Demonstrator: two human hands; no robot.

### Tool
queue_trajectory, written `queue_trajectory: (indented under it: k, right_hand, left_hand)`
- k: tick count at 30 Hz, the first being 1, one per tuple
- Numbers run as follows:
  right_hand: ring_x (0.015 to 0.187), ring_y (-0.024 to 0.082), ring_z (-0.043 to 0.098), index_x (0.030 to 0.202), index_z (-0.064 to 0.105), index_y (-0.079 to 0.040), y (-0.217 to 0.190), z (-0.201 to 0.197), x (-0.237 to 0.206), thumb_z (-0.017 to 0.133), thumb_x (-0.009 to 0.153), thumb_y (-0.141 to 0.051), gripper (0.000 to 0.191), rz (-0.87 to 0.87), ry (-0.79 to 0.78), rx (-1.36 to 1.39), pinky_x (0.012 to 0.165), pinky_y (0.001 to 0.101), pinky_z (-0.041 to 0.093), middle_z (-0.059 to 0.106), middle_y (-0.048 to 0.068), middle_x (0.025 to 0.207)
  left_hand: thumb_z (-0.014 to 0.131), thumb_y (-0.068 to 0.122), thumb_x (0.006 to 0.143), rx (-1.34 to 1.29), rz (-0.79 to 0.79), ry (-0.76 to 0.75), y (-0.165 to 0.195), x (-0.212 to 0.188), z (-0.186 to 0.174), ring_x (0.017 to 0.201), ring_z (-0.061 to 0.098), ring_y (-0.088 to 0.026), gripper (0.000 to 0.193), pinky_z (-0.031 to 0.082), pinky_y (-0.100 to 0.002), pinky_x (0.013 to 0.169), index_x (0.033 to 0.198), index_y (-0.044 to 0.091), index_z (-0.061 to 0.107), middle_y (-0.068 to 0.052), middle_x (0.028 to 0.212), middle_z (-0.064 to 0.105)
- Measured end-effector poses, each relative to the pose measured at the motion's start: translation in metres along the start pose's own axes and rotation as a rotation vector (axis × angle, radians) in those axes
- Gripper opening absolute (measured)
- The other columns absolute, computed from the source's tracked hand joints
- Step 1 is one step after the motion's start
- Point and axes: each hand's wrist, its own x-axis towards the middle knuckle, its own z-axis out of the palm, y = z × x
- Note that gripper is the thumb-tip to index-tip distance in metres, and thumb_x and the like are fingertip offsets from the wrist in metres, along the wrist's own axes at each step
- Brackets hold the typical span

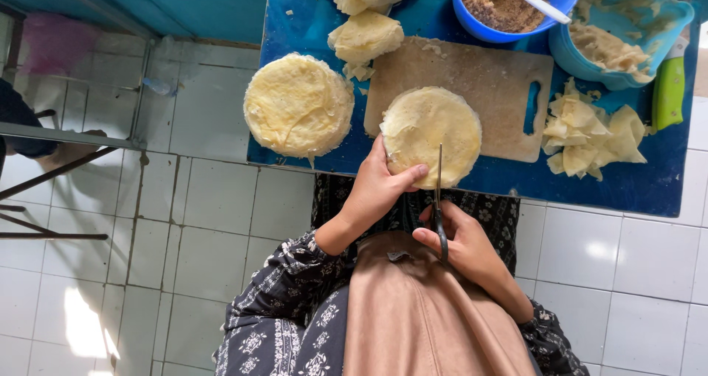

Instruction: The person peels thin layers off round layered cake discs by hand, stacking the separated sheets on the table, then uses scissors to cut the peeled sheets and remaining cake pieces into smaller pieces, adding them to a pile of cut pieces on the table.

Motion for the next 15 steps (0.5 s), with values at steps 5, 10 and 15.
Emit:
queue_trajectory:
  k: [5,10,15]
  right_hand:
    - [0.064,0.006,0.053,0.1,0.066,-0.001,0.013,0.002,0.0,0.082,0.085,-0.022,0.03,0.064,0.042,0.137,0.056,0.0236,0.043,0.063,0.0,0.075]
    - [0.063,0.006,0.057,0.098,0.068,0.0,0.019,0.003,-0.001,0.081,0.085,-0.019,0.027,0.074,0.053,0.223,0.056,0.0232,0.046,0.068,0.002,0.074]
    - [0.066,0.005,0.059,0.101,0.065,-0.002,0.012,0.002,0.009,0.083,0.082,-0.018,0.031,0.047,0.045,0.175,0.058,0.0225,0.049,0.068,0.0,0.078]
  left_hand:
    - [0.076,0.011,0.09,-0.013,-0.025,0.014,0.0,0.0,0.001,0.102,0.07,-0.014,0.061,0.065,-0.028,0.075,0.142,0.003,0.045,-0.009,0.121,0.068]
    - [0.076,0.011,0.088,-0.025,-0.049,0.024,0.0,-0.002,0.001,0.101,0.07,-0.014,0.063,0.064,-0.029,0.074,0.142,0.003,0.044,-0.01,0.121,0.067]
    - [0.079,0.011,0.088,0.045,0.065,-0.019,0.002,-0.005,0.0,0.118,0.065,-0.017,0.068,0.056,-0.031,0.099,0.145,-0.002,0.043,-0.013,0.131,0.065]
